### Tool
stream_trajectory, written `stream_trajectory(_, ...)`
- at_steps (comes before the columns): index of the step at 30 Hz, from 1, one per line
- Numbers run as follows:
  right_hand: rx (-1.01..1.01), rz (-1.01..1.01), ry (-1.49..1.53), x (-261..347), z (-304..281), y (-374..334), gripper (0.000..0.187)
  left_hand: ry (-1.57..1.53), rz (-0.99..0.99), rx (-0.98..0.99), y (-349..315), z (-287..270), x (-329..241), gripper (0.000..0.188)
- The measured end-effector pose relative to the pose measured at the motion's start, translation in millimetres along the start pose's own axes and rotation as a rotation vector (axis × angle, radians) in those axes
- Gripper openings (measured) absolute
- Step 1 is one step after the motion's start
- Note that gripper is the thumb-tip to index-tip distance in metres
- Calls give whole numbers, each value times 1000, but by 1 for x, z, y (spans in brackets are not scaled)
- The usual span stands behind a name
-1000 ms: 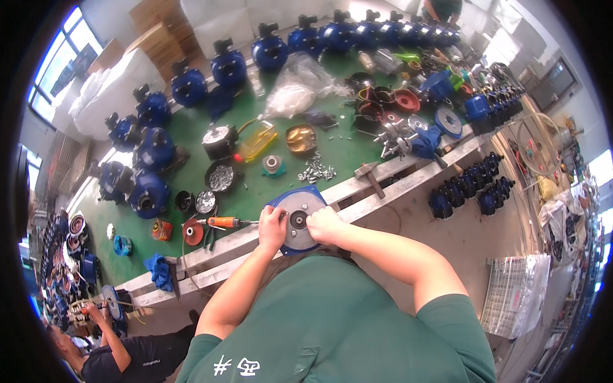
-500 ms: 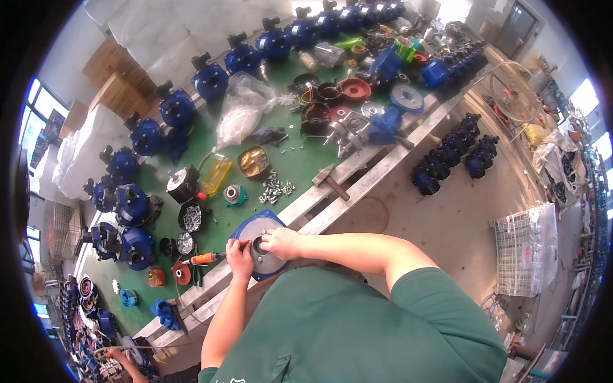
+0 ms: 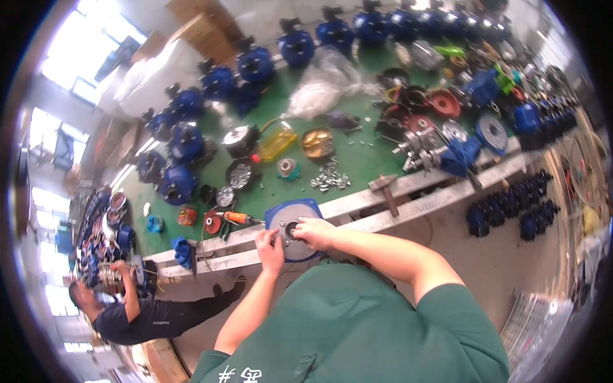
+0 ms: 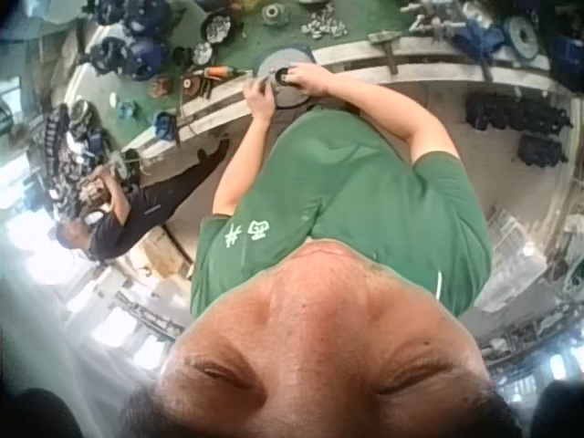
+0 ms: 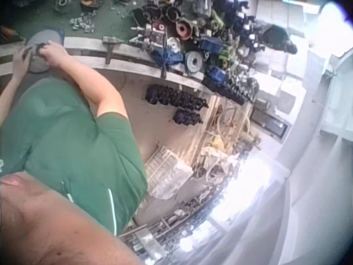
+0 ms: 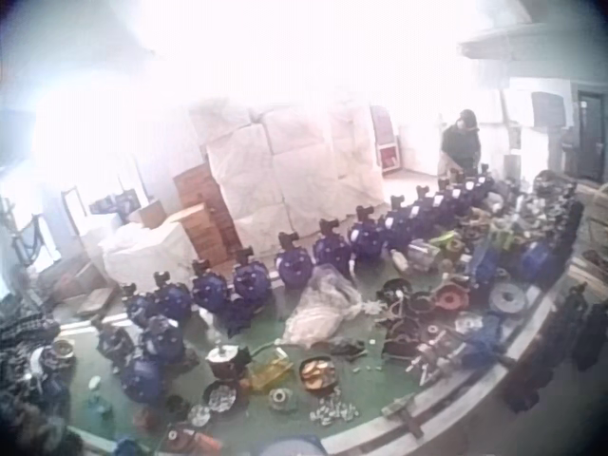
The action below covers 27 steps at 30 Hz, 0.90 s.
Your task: Assembling components of blue water pumps on a production line workshop workbench.
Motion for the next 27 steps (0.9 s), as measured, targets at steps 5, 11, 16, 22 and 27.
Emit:
stream_trajectory(5, 59, 10, 47, -1, 6, -2, 17, 55, -53, -24, -37, -6, -9, 20)
stream_trajectory(11, -8, -45, 103, 5, -7, -4, 14, 3, -194, -67, -37, -5, -2, 21)
stream_trajectory(16, -28, -26, 109, -2, -5, -8, 15, 61, -219, -106, -38, -6, -7, 21)
stream_trajectory(22, -97, -102, 138, 6, -10, -7, 14, -5, -235, -167, -44, -2, -6, 12)
stream_trajectory(27, -79, -94, 160, 2, -8, -4, 14, -28, -155, -129, -41, 2, 2, 10)
Point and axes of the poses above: each hand's wrist, its own y-axis towards the middle knuckle, its own z-axis out of the palm, x = y × z, the point moved 10 cm from there along y, towards the middle knuckle, and after that the axes turned 13 degrees about y, right-handed, at the moved point
